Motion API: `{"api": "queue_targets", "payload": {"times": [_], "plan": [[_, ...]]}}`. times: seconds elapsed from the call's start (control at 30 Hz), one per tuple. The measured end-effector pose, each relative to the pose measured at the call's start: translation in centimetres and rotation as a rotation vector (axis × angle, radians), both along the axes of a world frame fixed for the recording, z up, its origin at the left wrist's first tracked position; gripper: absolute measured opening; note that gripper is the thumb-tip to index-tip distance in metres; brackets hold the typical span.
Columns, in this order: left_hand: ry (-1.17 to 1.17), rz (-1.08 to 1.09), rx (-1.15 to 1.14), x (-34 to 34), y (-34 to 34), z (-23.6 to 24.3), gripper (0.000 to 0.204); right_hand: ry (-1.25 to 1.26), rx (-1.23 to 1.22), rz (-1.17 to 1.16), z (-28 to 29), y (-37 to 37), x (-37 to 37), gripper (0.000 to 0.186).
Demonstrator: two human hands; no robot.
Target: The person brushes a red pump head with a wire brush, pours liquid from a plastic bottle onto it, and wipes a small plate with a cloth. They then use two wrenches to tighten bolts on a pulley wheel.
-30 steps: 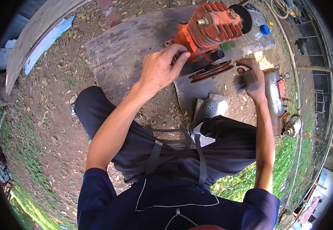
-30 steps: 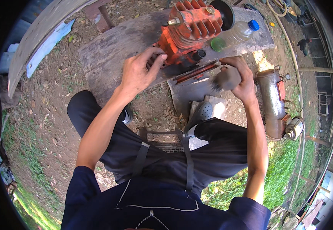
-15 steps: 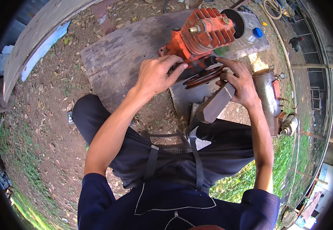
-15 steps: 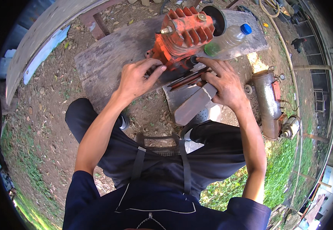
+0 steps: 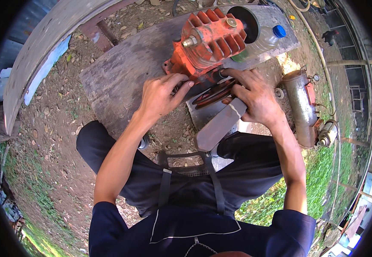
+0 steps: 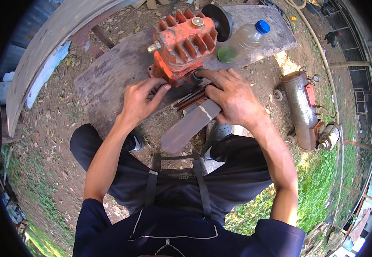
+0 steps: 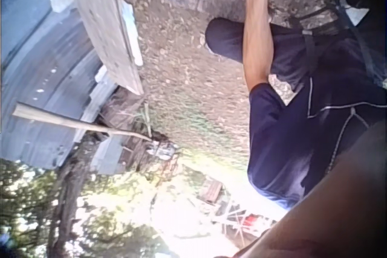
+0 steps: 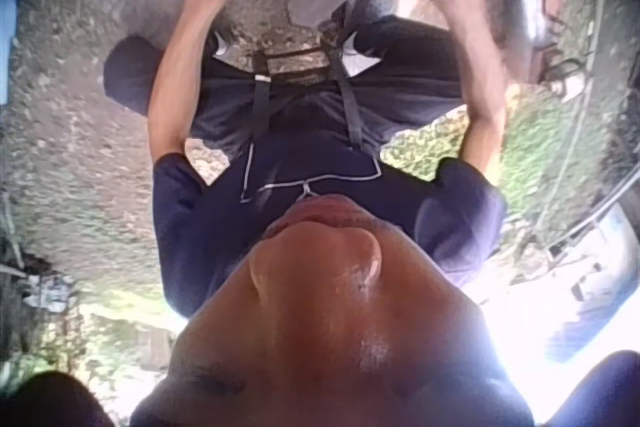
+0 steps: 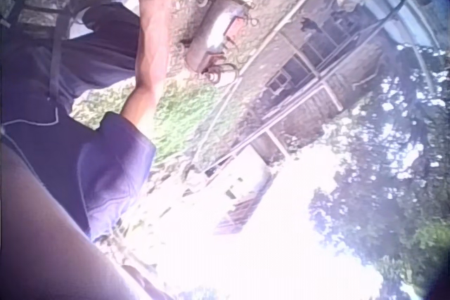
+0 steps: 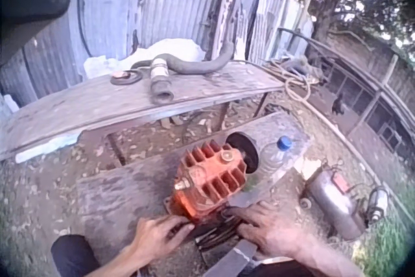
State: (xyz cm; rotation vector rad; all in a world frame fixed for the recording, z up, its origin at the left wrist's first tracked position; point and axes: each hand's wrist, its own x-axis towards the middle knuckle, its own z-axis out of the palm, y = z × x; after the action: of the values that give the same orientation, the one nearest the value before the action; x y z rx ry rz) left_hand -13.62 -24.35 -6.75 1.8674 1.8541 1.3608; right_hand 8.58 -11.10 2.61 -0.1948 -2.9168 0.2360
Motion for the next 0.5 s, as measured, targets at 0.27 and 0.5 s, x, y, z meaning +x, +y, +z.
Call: {"api": "queue_targets", "payload": {"times": [0.27,0.5], "plan": [[-0.006,-0.057,-0.011,0.5,0.7,-0.1,0.013,0.066,-0.079,0.02,-0.4,0.6,-1.1,0.026],[-0.016,-0.008,-0.077,-0.1,0.1,-0.1,0.013,0.112,-0.057,0.076,-1.0,1.4,0.1,0.027]]}}
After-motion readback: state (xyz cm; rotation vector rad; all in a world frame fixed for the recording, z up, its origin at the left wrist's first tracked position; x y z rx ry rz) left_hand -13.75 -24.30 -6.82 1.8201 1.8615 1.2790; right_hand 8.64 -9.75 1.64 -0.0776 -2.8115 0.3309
